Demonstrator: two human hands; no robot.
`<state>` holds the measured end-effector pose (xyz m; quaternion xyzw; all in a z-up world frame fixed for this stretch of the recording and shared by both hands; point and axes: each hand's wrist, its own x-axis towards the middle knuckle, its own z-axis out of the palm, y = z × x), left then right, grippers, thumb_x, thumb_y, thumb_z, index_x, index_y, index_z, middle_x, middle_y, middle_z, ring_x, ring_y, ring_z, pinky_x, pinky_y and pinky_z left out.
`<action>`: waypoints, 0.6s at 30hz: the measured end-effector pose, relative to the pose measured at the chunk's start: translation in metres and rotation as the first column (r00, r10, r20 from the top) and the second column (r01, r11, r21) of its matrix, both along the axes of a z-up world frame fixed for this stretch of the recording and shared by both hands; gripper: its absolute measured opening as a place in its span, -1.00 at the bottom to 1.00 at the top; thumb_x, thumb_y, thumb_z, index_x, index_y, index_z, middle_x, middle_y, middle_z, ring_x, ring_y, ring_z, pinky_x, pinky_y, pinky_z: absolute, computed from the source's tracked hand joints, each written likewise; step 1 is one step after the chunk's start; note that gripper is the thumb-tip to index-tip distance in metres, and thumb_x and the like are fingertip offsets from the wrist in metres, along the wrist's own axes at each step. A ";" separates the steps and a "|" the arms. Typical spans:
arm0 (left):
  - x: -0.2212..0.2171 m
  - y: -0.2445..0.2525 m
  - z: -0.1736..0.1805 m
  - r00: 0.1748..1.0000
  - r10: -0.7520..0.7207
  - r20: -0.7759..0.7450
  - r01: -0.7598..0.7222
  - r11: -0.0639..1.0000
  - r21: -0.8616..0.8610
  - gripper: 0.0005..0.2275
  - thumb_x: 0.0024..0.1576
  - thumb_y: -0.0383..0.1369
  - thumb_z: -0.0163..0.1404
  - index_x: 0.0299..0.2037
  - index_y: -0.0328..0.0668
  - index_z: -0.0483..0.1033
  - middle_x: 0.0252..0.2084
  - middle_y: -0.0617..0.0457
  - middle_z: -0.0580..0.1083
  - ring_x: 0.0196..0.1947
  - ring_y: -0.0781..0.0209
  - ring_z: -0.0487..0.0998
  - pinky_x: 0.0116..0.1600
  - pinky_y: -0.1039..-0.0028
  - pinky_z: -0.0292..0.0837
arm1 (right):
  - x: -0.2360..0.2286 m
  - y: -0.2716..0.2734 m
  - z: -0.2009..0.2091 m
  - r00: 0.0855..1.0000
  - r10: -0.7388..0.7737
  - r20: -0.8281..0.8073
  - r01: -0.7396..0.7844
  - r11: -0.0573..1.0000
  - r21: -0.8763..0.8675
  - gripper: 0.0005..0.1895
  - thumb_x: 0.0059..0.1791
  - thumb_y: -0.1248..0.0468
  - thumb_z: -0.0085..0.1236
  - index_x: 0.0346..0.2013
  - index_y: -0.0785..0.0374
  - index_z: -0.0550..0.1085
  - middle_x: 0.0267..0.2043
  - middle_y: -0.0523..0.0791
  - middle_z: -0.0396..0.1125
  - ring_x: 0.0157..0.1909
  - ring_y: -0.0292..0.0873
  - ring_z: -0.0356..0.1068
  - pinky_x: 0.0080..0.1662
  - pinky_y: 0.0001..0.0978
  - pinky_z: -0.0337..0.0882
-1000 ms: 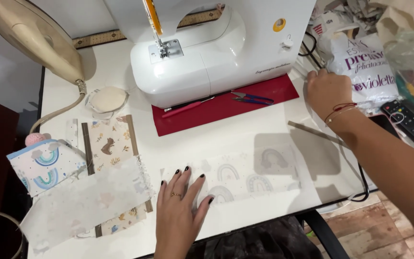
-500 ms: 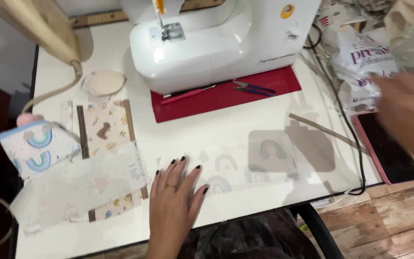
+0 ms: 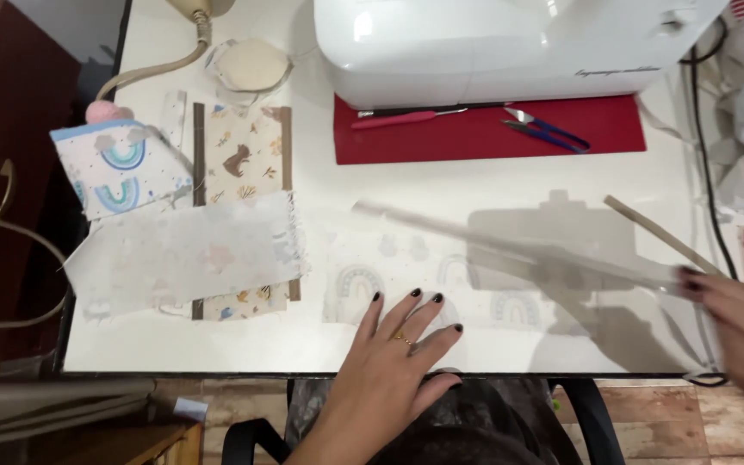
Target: Measuring, marking, and cutting fabric pieces for a sewing project
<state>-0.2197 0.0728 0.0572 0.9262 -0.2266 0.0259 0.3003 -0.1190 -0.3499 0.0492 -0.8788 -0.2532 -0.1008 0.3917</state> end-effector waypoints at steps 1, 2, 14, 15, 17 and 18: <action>0.001 -0.001 -0.001 1.000 -0.011 0.002 0.011 1.000 0.000 -0.65 0.22 -0.16 0.10 0.15 -0.09 0.52 0.34 -0.15 0.37 0.38 -0.25 0.28 0.40 -0.18 0.01 | -0.014 0.039 0.005 0.997 0.049 0.058 -0.048 0.999 -0.022 -0.72 -0.01 0.52 0.08 -0.01 0.55 0.48 0.21 0.23 0.38 0.25 0.11 0.46 0.45 -0.15 0.42; 0.001 -0.001 0.000 1.000 -0.007 -0.002 0.007 1.000 0.002 -0.65 0.22 -0.16 0.10 0.15 -0.09 0.52 0.34 -0.15 0.37 0.38 -0.25 0.28 0.40 -0.18 0.01 | -0.009 0.038 -0.002 0.997 0.053 0.054 -0.052 0.998 -0.019 -0.72 -0.01 0.52 0.08 -0.01 0.55 0.48 0.21 0.23 0.38 0.25 0.11 0.46 0.45 -0.15 0.42; 0.014 -0.012 0.012 0.998 0.054 -0.038 -0.055 0.999 0.000 -0.73 0.21 -0.26 0.11 0.08 -0.09 0.52 0.22 -0.08 0.44 0.26 -0.09 0.35 0.34 -0.07 0.15 | 0.022 0.092 0.006 0.927 0.368 0.076 -0.299 0.844 -0.445 -0.60 -0.03 0.29 0.11 0.12 0.07 0.48 0.30 -0.10 0.38 0.39 -0.02 0.33 0.36 -0.09 0.27; 0.019 -0.015 0.011 0.990 0.124 0.068 -0.122 0.992 -0.032 -0.75 0.21 -0.38 0.12 0.08 -0.17 0.53 0.17 -0.12 0.45 0.20 -0.14 0.40 0.30 -0.06 0.24 | 0.017 0.088 0.001 0.933 0.340 0.119 -0.251 0.850 -0.463 -0.59 -0.04 0.25 0.15 0.13 0.08 0.48 0.27 -0.12 0.37 0.33 -0.06 0.36 0.33 -0.11 0.28; 0.026 -0.020 0.002 0.966 0.196 0.170 -0.187 0.980 -0.069 -0.76 0.22 -0.50 0.12 0.08 -0.25 0.53 0.12 -0.16 0.45 0.13 -0.20 0.45 0.25 -0.05 0.33 | 0.010 0.090 -0.003 0.936 0.315 0.161 -0.206 0.855 -0.476 -0.57 -0.04 0.20 0.18 0.13 0.09 0.48 0.25 -0.14 0.37 0.27 -0.11 0.39 0.29 -0.13 0.29; 0.029 -0.021 -0.007 0.972 0.196 0.133 -0.200 0.980 0.020 -0.59 0.08 -0.59 0.05 0.18 -0.23 0.45 0.21 -0.23 0.38 0.20 -0.26 0.37 0.30 -0.12 0.23 | 0.007 0.096 -0.002 0.945 0.268 0.188 -0.146 0.859 -0.492 -0.65 -0.02 0.20 0.19 0.07 0.04 0.51 0.19 -0.20 0.40 0.21 -0.15 0.42 0.25 -0.20 0.30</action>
